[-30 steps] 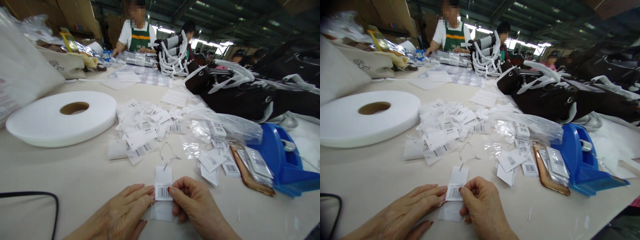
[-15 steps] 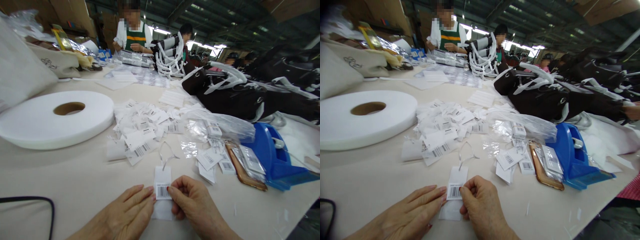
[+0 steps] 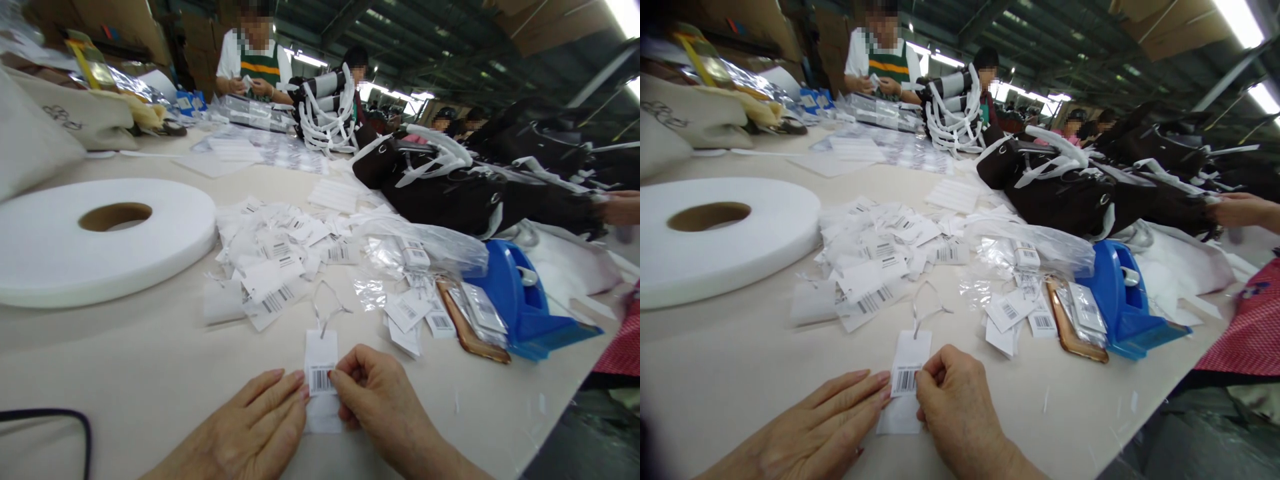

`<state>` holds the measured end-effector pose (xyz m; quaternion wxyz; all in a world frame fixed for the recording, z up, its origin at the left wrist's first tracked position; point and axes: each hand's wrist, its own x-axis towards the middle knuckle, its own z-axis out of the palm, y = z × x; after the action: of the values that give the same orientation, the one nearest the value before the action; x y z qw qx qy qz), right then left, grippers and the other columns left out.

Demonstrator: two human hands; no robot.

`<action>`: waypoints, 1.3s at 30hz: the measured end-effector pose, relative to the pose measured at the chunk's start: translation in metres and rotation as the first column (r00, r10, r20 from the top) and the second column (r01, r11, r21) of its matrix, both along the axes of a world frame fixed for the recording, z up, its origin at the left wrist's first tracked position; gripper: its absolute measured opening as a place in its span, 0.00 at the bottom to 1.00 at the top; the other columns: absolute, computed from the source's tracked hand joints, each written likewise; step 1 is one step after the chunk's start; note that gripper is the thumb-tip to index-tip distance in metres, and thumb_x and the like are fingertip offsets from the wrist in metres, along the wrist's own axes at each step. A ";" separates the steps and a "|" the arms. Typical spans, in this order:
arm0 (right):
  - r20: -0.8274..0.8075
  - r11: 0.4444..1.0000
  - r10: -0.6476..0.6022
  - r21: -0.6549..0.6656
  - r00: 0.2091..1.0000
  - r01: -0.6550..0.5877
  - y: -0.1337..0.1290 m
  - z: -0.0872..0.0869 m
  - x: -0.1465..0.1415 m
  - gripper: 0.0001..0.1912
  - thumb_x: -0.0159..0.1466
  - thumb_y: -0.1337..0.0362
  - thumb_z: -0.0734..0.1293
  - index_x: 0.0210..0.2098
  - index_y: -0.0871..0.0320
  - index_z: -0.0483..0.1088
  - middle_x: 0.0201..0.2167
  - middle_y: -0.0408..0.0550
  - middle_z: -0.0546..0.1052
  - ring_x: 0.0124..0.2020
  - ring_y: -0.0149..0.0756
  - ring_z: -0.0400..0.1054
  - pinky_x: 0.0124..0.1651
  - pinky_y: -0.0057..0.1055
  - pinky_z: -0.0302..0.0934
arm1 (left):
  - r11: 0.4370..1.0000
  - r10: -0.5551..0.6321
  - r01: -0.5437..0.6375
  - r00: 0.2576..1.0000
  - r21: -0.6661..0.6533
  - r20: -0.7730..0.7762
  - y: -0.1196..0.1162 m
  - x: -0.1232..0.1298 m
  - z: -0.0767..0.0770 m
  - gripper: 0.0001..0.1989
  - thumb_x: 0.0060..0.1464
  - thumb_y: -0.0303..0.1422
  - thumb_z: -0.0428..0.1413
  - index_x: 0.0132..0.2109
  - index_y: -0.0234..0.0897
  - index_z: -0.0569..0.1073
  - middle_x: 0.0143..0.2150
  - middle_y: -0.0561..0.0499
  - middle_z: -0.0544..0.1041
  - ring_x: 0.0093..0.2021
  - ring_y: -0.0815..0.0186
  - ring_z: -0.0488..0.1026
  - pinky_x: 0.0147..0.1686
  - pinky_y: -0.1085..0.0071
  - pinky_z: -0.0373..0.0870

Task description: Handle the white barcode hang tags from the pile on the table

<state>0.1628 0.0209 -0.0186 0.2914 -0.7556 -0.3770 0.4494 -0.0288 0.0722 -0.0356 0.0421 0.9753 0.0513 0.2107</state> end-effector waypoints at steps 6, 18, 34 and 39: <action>0.074 1.000 0.010 0.016 0.997 -0.011 0.000 -0.001 -0.001 0.05 0.51 0.71 0.60 0.20 0.58 0.63 0.11 0.38 0.66 0.12 0.25 0.60 0.17 0.21 0.54 | 0.997 -0.016 0.018 1.000 0.071 -0.022 0.001 -0.002 -0.005 0.18 0.56 0.22 0.39 0.50 0.24 0.67 0.49 0.40 0.75 0.56 0.60 0.65 0.56 0.62 0.59; 0.207 0.999 0.045 -0.008 0.977 -0.044 0.004 0.006 -0.003 0.06 0.50 0.72 0.60 0.19 0.58 0.62 0.11 0.39 0.67 0.13 0.26 0.62 0.17 0.21 0.55 | 0.999 0.012 -0.010 0.998 -0.035 0.058 -0.002 -0.001 -0.010 0.21 0.56 0.20 0.39 0.55 0.25 0.61 0.50 0.39 0.74 0.58 0.59 0.62 0.56 0.60 0.61; 0.563 0.915 0.203 0.183 0.801 -0.360 0.001 0.009 0.005 0.06 0.52 0.74 0.63 0.28 0.58 0.67 0.25 0.44 0.70 0.26 0.32 0.64 0.31 0.27 0.57 | 0.992 0.079 -0.105 0.951 0.071 0.300 -0.002 0.009 -0.041 0.23 0.51 0.17 0.41 0.54 0.28 0.64 0.43 0.43 0.78 0.50 0.63 0.70 0.49 0.67 0.70; 0.701 0.563 0.315 0.405 0.640 -0.720 -0.009 -0.008 0.012 0.14 0.62 0.73 0.55 0.32 0.59 0.71 0.28 0.49 0.73 0.32 0.34 0.64 0.35 0.28 0.60 | 0.992 0.080 -0.102 0.960 0.070 0.268 -0.002 0.009 -0.022 0.20 0.52 0.17 0.41 0.50 0.29 0.67 0.40 0.44 0.79 0.47 0.64 0.73 0.47 0.71 0.71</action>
<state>0.1752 0.0120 -0.0262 0.2592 -0.5427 -0.7906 0.1147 -0.0196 0.0706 -0.0576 -0.0018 0.9358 0.0812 0.3429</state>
